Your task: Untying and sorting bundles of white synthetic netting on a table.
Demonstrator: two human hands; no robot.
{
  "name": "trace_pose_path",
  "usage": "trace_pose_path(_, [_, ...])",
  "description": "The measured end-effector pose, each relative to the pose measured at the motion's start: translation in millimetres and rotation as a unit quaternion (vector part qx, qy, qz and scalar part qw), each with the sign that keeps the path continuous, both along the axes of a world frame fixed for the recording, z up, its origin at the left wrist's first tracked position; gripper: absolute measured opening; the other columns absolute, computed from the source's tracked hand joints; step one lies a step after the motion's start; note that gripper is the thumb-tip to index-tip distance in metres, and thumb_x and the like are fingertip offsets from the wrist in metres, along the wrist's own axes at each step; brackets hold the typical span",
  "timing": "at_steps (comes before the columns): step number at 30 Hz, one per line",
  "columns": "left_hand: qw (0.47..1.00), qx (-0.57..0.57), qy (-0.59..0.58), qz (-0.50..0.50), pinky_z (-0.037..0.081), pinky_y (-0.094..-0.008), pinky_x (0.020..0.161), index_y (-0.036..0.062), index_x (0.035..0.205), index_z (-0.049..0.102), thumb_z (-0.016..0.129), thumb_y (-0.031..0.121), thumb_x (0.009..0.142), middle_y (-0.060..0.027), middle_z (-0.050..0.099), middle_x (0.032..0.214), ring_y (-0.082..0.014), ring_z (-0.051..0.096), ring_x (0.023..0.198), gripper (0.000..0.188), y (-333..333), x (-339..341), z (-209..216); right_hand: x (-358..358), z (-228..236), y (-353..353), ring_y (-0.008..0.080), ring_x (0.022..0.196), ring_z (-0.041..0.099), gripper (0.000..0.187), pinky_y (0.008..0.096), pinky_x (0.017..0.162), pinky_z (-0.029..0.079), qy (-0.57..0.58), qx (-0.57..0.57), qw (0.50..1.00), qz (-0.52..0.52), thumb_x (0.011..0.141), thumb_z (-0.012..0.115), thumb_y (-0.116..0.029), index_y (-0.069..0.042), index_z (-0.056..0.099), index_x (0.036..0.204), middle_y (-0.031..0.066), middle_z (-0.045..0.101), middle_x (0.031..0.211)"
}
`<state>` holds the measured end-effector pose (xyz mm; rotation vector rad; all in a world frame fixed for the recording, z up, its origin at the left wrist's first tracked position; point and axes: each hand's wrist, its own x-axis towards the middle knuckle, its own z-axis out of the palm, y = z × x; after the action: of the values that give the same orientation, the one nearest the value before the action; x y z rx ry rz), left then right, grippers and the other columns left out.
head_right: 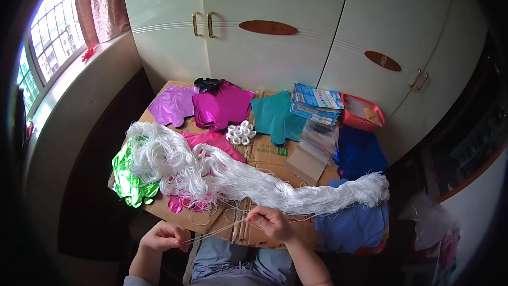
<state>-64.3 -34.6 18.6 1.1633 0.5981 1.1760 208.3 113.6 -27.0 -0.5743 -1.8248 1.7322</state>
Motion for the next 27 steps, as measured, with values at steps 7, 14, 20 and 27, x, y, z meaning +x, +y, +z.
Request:
trace_pose_path(7, [0.889,0.075,0.044,0.449,0.041,-0.0283,0.063,0.0059,0.081,0.064,0.063,0.000,0.078,-0.0088,0.067,0.091,-0.0170,0.058,0.073,0.007,19.5,34.6,-8.8,-38.1,2.6,-50.7,0.0256,0.067,0.063,0.010,0.0319,0.060,0.049,-0.004,0.291,0.949,0.120,0.085,0.059,-0.014,-0.004,0.061,0.086,0.0081,0.063,0.075])
trace_pose_path(14, [0.902,0.241,0.337,0.120,0.038,-0.0321,0.067,0.0079,0.072,0.064,0.064,0.006,0.070,-0.0033,0.066,0.078,-0.0197,0.052,0.072,0.003,9.6,22.0,-0.4,-29.0,34.2,-27.3,0.0235,0.060,0.060,0.011,0.0316,0.056,0.047,0.134,0.194,0.971,-0.037,0.086,0.058,-0.014,-0.002,0.060,0.086,0.0077,0.063,0.074])
trace_pose_path(20, [0.843,0.264,0.328,0.335,0.040,-0.0287,0.069,0.0064,0.084,0.067,0.067,0.005,0.071,-0.0070,0.069,0.088,-0.0178,0.055,0.074,0.014,15.5,29.5,-0.1,-70.8,12.7,-45.3,0.0253,0.061,0.058,0.009,0.0329,0.054,0.045,0.064,0.332,0.939,0.066,0.081,0.062,-0.010,-0.004,0.060,0.086,0.0076,0.059,0.073])
trace_pose_path(27, [0.981,0.081,-0.071,0.160,0.041,-0.0334,0.070,0.0054,0.070,0.062,0.062,0.004,0.072,-0.0045,0.066,0.078,-0.0224,0.053,0.072,0.002,3.0,34.3,-7.9,-77.8,26.4,-31.0,0.0255,0.058,0.056,0.009,0.0351,0.053,0.045,0.087,0.334,0.937,0.052,0.079,0.061,-0.009,-0.004,0.056,0.085,0.0076,0.053,0.065])
